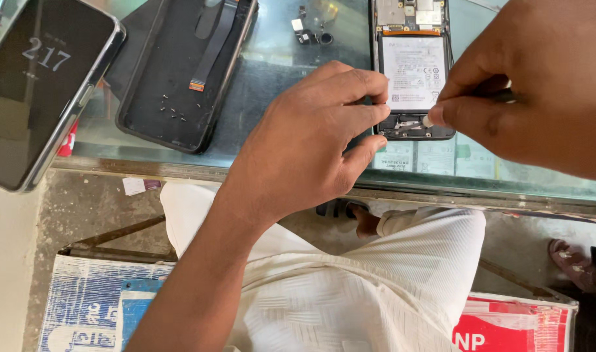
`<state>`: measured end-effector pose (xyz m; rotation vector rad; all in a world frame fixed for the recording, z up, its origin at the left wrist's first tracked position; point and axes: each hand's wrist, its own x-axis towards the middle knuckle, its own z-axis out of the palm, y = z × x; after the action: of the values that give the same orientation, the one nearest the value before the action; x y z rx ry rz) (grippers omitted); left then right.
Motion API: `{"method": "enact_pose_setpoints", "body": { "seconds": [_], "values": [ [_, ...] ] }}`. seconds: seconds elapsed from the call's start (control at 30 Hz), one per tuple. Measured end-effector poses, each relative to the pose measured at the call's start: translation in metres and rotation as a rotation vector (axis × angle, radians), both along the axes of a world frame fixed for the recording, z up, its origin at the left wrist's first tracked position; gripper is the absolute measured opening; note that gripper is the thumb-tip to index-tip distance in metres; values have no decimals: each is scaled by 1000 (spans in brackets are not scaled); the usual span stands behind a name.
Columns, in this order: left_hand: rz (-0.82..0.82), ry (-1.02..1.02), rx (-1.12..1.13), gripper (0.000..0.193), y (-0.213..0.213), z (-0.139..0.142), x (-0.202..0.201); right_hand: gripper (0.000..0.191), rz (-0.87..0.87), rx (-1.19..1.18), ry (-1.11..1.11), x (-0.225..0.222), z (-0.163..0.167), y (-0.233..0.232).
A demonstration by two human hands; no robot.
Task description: The person disassembles a smartphone by removing screws and prying open the casing with screwdrivers and a plastic tool. They detach the back cover and continue to unscrew internal components while the phone remains open on the table.
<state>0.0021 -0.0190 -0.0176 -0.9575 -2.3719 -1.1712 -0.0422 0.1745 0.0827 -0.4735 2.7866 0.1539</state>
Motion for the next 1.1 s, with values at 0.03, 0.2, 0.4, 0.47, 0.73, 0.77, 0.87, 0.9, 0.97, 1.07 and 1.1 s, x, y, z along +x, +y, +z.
{"method": "enact_pose_setpoints", "body": {
  "seconds": [0.03, 0.2, 0.4, 0.47, 0.73, 0.77, 0.87, 0.9, 0.97, 1.07, 1.1],
  "values": [
    [-3, 6, 0, 20, 0, 0, 1, 13, 17, -45, 21, 1, -3, 4],
    [41, 67, -64, 17, 2, 1, 7, 14, -76, -17, -13, 16, -15, 18],
    [47, 75, -79, 22, 4, 8, 13, 12, 208, -300, 76, 20, -25, 31],
    [51, 66, -85, 25, 5, 11, 15, 13, 181, -285, 75, 24, -28, 35],
    [52, 20, -106, 29, 5, 14, 22, 14, 84, -376, 90, 49, -32, 40],
    [56, 22, -109, 30, 6, 14, 22, 14, 77, -385, 88, 49, -32, 40],
    [63, 21, -127, 32, 7, 13, 22, 14, 117, -410, 114, 48, -33, 41],
    [61, 10, -140, 32, 6, 13, 22, 15, 132, -423, 124, 49, -34, 43],
    [70, -4, -143, 31, 7, 13, 24, 17, 163, -452, 144, 54, -38, 50],
    [98, 17, -129, 28, 7, 12, 24, 23, 156, -475, 173, 66, -53, 72],
    [107, 28, -127, 26, 8, 11, 23, 23, 118, -460, 170, 72, -60, 83]
  ]
}}
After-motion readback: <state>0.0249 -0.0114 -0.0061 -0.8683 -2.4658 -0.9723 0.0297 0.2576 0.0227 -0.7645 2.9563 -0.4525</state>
